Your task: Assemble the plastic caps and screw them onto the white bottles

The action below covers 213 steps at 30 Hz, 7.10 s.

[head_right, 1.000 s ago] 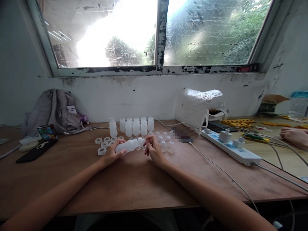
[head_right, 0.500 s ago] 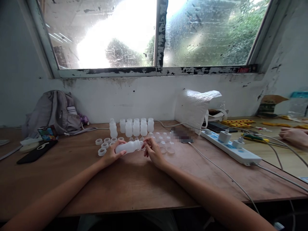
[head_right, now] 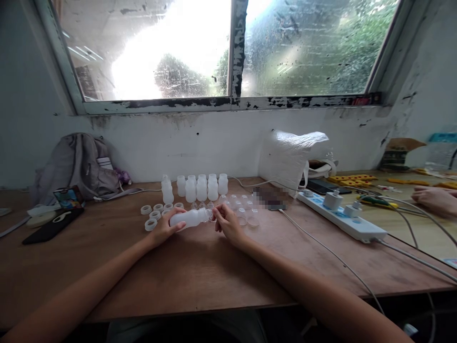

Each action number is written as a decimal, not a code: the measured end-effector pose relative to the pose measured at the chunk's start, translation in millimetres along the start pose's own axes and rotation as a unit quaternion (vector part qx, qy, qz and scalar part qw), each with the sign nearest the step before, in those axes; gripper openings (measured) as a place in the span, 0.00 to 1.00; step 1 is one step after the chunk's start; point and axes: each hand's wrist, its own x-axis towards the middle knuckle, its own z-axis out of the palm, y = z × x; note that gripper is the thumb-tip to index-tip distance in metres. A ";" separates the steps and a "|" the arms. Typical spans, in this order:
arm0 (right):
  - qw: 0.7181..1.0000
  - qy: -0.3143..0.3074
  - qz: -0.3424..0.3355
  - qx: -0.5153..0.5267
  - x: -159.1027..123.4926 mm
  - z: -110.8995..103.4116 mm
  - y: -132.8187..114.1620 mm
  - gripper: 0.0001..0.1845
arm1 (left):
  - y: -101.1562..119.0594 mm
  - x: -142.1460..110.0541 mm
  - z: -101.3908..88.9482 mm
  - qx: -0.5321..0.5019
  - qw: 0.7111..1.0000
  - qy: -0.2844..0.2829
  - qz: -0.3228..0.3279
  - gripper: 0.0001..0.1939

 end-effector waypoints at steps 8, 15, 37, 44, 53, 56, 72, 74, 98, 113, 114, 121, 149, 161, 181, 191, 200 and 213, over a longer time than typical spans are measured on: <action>0.999 0.005 0.001 -0.039 -0.4 -0.3 2.1 0.19 | 2.5 -0.1 -1.0 -0.033 0.999 -0.016 -0.025 0.16; 0.999 0.009 -0.004 -0.053 0.0 0.0 2.2 0.21 | 4.7 -1.3 -1.5 -0.036 0.999 -0.022 -0.030 0.16; 0.997 -0.052 0.049 0.007 0.7 -2.5 -15.5 0.17 | -2.9 1.2 -1.6 -0.073 0.996 -0.022 -0.046 0.17; 0.996 -0.070 0.047 0.029 2.5 -6.5 -10.7 0.14 | -7.6 2.5 -0.6 -0.096 0.993 -0.021 -0.062 0.18; 0.995 -0.083 0.031 0.046 3.0 -10.5 -8.1 0.13 | -6.2 3.3 -1.7 -0.159 0.983 -0.035 -0.079 0.17; 0.995 -0.081 0.035 0.043 4.0 -10.7 -5.8 0.13 | -7.1 3.4 -1.2 -0.165 0.982 -0.040 -0.080 0.17; 0.991 -0.076 0.071 -0.084 1.6 -7.8 -7.0 0.25 | -6.3 1.3 0.4 -0.089 0.994 -0.042 -0.047 0.17; 0.992 -0.072 0.082 -0.068 0.3 -7.7 -10.9 0.21 | -6.5 1.5 0.4 -0.083 0.995 -0.040 -0.044 0.17; 0.989 -0.098 -0.012 -0.111 -1.2 -8.9 -14.1 0.14 | -0.9 -0.5 2.6 -0.097 0.993 -0.029 -0.059 0.19; 0.995 -0.081 -0.018 -0.052 -4.7 -7.8 -18.9 0.15 | 4.9 -3.8 4.4 -0.145 0.977 -0.135 -0.085 0.19; 0.996 -0.083 -0.012 -0.024 -5.7 -6.7 -21.3 0.14 | 6.3 -4.0 7.3 -0.198 0.963 -0.153 -0.104 0.20; 0.990 -0.142 0.010 -0.024 -11.6 -1.0 -33.0 0.19 | 13.5 -7.4 9.9 -0.227 0.954 -0.158 -0.115 0.22; 0.989 -0.013 -0.073 -0.127 29.7 35.2 -34.6 0.17 | 18.6 -7.5 7.2 -0.063 0.997 -0.027 -0.045 0.18; 0.964 -0.201 0.064 -0.165 50.4 -2.4 -44.5 0.21 | -2.9 -2.5 -2.4 0.147 0.985 0.046 0.076 0.22; 0.755 -0.093 0.095 -0.642 39.6 -55.9 -12.4 0.19 | -15.9 -4.5 -2.7 0.376 0.907 -0.009 0.191 0.24; 0.986 -0.095 -0.014 -0.136 26.7 -46.4 -24.6 0.23 | -19.8 -2.6 -1.4 0.328 0.933 0.043 0.142 0.23; 0.994 -0.091 -0.007 -0.055 20.5 -38.9 -17.8 0.19 | -17.8 -1.6 -3.4 0.320 0.938 0.041 0.125 0.23; 0.992 -0.121 0.032 -0.014 9.1 -23.5 -12.7 0.21 | -14.1 -1.7 -2.0 0.338 0.928 0.021 0.153 0.23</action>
